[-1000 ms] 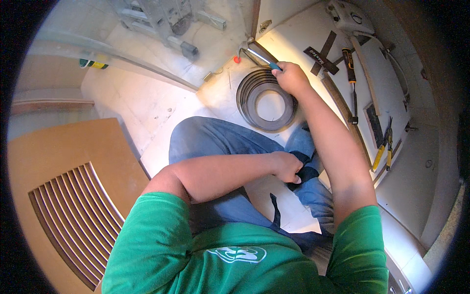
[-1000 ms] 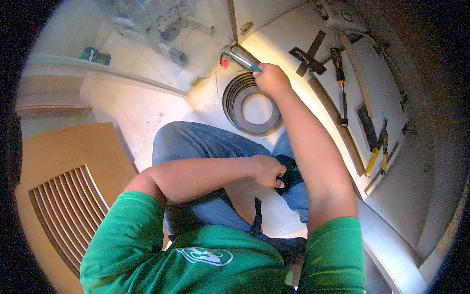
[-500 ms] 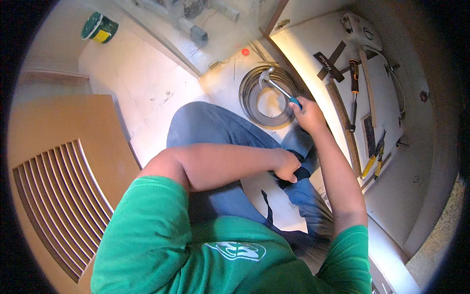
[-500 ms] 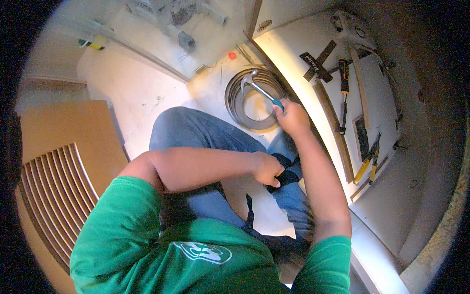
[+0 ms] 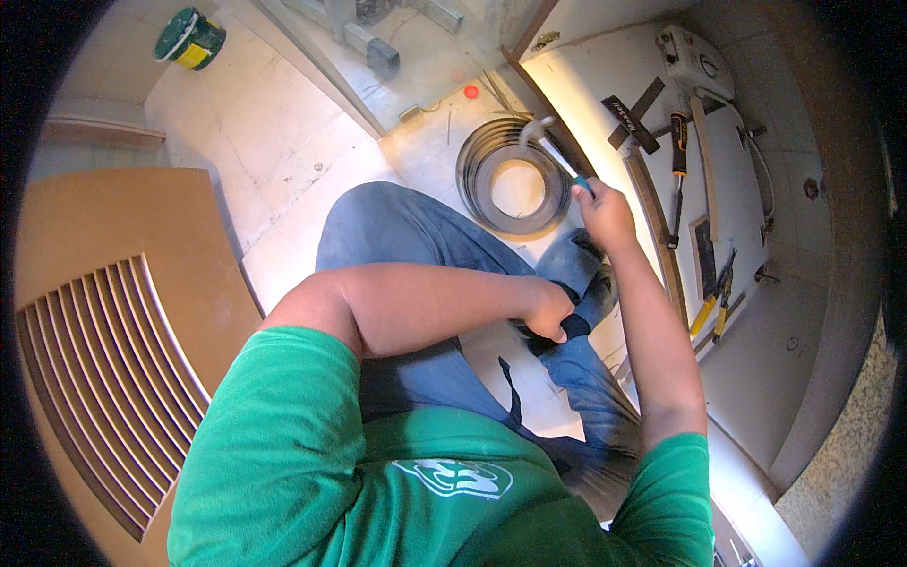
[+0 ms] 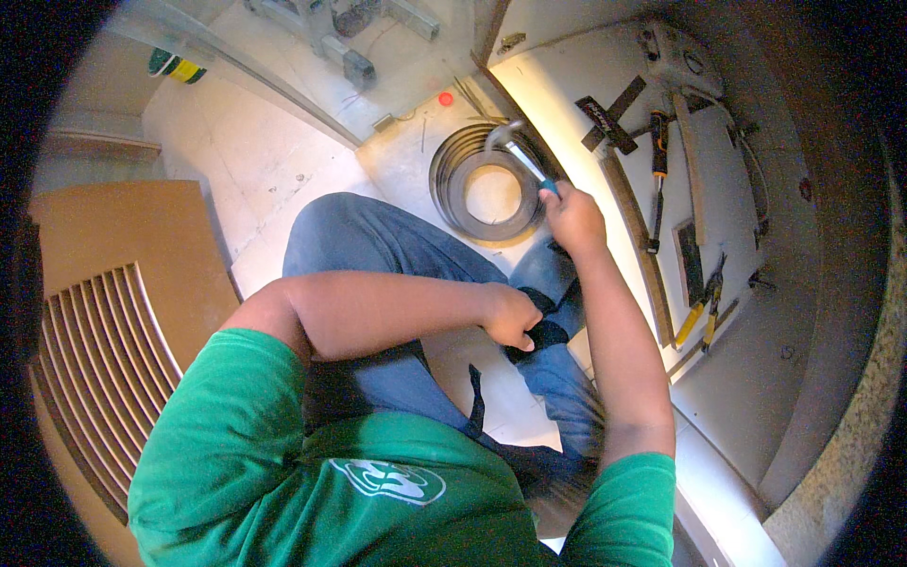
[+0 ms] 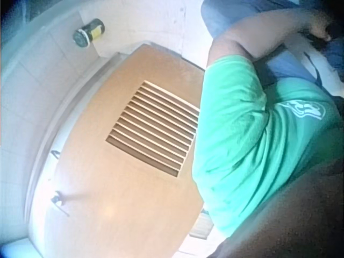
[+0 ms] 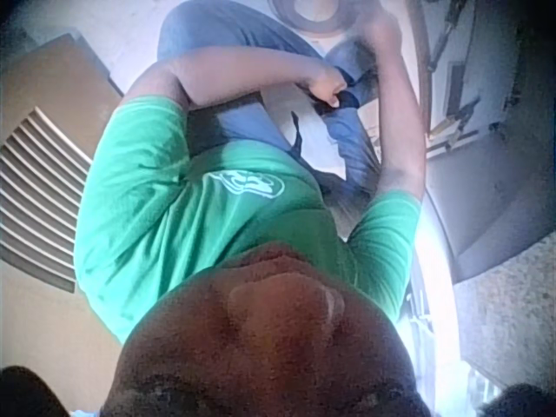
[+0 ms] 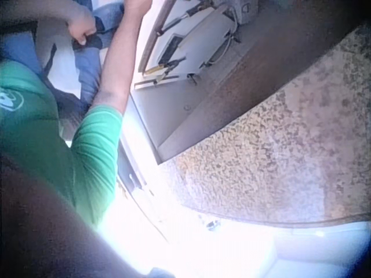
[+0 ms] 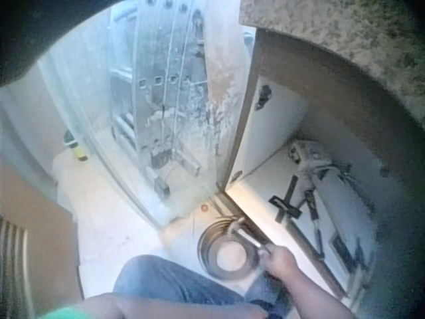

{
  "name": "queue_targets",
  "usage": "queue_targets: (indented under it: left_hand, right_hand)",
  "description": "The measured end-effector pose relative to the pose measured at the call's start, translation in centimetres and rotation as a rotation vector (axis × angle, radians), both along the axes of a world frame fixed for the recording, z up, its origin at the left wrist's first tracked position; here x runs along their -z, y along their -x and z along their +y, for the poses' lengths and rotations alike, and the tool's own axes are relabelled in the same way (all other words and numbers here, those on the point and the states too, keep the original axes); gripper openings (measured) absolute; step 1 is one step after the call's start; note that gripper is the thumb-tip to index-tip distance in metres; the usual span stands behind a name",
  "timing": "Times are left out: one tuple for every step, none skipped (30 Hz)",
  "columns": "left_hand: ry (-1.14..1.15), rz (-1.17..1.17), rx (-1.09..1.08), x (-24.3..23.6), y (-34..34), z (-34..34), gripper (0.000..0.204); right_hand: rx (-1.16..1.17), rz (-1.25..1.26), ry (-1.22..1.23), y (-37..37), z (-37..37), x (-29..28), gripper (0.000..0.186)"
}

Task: The person sits on the floor and installs a small wooden trim piece under a kitchen cabinet. They use a hammer to tap the trim into place, then use a utility knife to trim excess material and a sanding block to smooth the edges.

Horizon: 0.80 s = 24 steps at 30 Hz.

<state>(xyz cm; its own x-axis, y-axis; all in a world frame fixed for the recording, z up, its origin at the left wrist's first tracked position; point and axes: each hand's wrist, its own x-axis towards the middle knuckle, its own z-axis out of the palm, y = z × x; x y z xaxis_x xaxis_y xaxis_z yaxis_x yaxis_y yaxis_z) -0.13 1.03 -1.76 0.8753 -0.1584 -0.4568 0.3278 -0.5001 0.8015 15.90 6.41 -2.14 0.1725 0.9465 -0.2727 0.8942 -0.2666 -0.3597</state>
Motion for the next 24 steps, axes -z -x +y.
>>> queue_targets:
  left_hand:
    - [-0.003,-0.004,0.002,-0.1,0.0,0.1,0.052]
    - [-0.006,-0.007,0.004,-0.1,0.1,0.2,0.052]
    - [0.0,-0.007,-0.003,-0.2,0.1,0.2,0.051]
    - [0.007,-0.008,-0.01,-0.2,0.1,0.2,0.051]
    - [0.014,-0.009,-0.021,-0.2,0.2,0.3,0.051]
    - [0.013,-0.008,-0.02,-0.2,0.2,0.3,0.051]
    - [0.01,-0.008,-0.021,-0.2,0.2,0.4,0.05]
    - [0.007,-0.008,-0.019,-0.2,0.3,0.4,0.05]
    - [0.01,-0.003,-0.008,-0.2,0.2,0.5,0.05]
    - [0.014,0.003,0.004,-0.3,0.1,0.5,0.05]
    - [0.019,0.009,0.016,-0.3,0.0,0.5,0.05]
    - [0.027,0.003,0.013,-0.3,0.0,0.6,0.049]
    - [0.034,-0.006,0.011,-0.3,-0.1,0.6,0.048]
    - [0.04,-0.006,0.012,-0.4,-0.2,0.6,0.047]
    - [0.068,-0.041,0.0,-0.4,-0.1,0.6,0.044]
    - [0.093,-0.067,-0.01,-0.5,-0.1,0.6,0.042]
    - [0.117,-0.074,-0.007,-0.5,-0.1,0.5,0.04]
    - [0.173,-0.047,0.009,-0.6,-0.2,0.5,0.035]
    - [0.227,-0.001,0.039,-0.7,-0.4,0.4,0.031]
    - [0.262,0.039,0.077,-0.8,-0.7,0.4,0.028]
    - [0.281,0.044,0.094,-0.8,-0.8,0.3,0.025]
    - [0.277,0.041,0.12,-0.9,-0.9,0.2,0.022]
    - [0.27,0.04,0.164,-0.9,-1.1,0.2,0.02]
    - [0.246,0.027,0.198,-0.9,-1.1,0.2,0.018]
  right_hand:
    - [0.039,-0.021,0.041,0.0,0.2,0.0,0.036]
    - [0.067,-0.039,0.055,-0.2,0.5,0.0,0.035]
    - [0.062,-0.016,0.06,-0.2,0.4,0.1,0.035]
    - [0.045,0.009,0.04,-0.2,0.3,0.1,0.036]
    - [0.017,0.042,0.038,-0.3,0.4,0.2,0.036]
    - [0.036,0.029,0.023,-0.4,0.4,0.3,0.037]
    - [0.046,0.025,0.025,-0.7,0.6,0.2,0.037]
    - [0.058,0.014,0.019,-1.0,0.6,0.1,0.037]
    - [0.061,0.003,0.049,-0.9,0.5,0.4,0.037]
    - [0.064,0.044,0.036,-0.9,0.2,0.4,0.037]
    - [0.067,0.085,0.024,-1.1,-0.3,0.2,0.037]
    - [0.1,0.109,0.052,-1.2,-0.9,0.1,0.038]
    - [0.07,0.141,0.072,-1.8,-1.8,-0.3,0.038]
    - [0.086,0.138,0.059,-1.9,-3.1,-0.6,0.038]
    - [0.097,0.144,0.037,-2.2,-4.6,-0.9,0.038]
    - [0.096,0.166,-0.007,-2.5,-6.2,-1.3,0.037]
    - [0.155,0.181,0.041,-2.9,-8.0,-1.7,0.035]
    - [0.182,0.225,0.051,-3.3,-10.0,-2.1,0.034]
    - [0.243,0.238,0.067,-3.5,-12.0,-2.5,0.033]
    - [0.295,0.239,0.084,-3.6,-14.1,-2.9,0.032]
    - [0.312,0.261,0.111,-3.8,-16.2,-3.7,0.031]
    - [0.364,0.216,0.187,-3.8,-18.3,-4.6,0.031]
    - [0.514,0.365,0.213,-3.5,-20.4,-5.6,0.029]
    - [0.715,0.477,0.285,-3.1,-22.6,-6.8,0.029]
